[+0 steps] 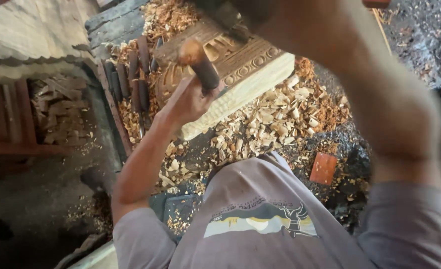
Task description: The person uses a hammer and a chisel to carve ornate patterns into a piece of wood, striking the chisel with the hammer and clearing away wood shavings.
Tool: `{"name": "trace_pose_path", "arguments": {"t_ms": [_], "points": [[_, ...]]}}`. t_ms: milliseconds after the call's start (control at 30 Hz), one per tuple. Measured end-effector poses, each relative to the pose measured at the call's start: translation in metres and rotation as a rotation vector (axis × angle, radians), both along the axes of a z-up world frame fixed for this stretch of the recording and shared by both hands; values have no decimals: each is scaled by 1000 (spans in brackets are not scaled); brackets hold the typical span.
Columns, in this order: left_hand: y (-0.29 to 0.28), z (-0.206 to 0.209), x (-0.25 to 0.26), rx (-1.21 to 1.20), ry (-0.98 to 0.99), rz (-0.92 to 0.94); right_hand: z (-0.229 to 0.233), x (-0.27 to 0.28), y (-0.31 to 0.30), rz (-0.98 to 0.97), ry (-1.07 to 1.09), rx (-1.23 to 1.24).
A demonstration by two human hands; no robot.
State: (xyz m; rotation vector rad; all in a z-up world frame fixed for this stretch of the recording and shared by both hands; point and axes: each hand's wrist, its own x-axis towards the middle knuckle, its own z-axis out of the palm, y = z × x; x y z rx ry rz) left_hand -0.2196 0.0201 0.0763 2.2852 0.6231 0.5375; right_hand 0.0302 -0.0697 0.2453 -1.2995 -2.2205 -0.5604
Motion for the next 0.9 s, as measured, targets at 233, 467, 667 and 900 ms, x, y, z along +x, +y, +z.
{"name": "trace_pose_path", "arguments": {"t_ms": [233,467,667,900], "points": [[-2,-8,3,103,41,-21,5,-13,-13,-155,-76,-312],[-18,-6,6,6,104,66,-35,-27,-15,-97,-59,-338],[-3,-5,-17,52,-277,-44,-36,8,-30,-155,104,-372],[1,3,16,50,-40,-45,-25,8,-32,-67,194,-42]]}}
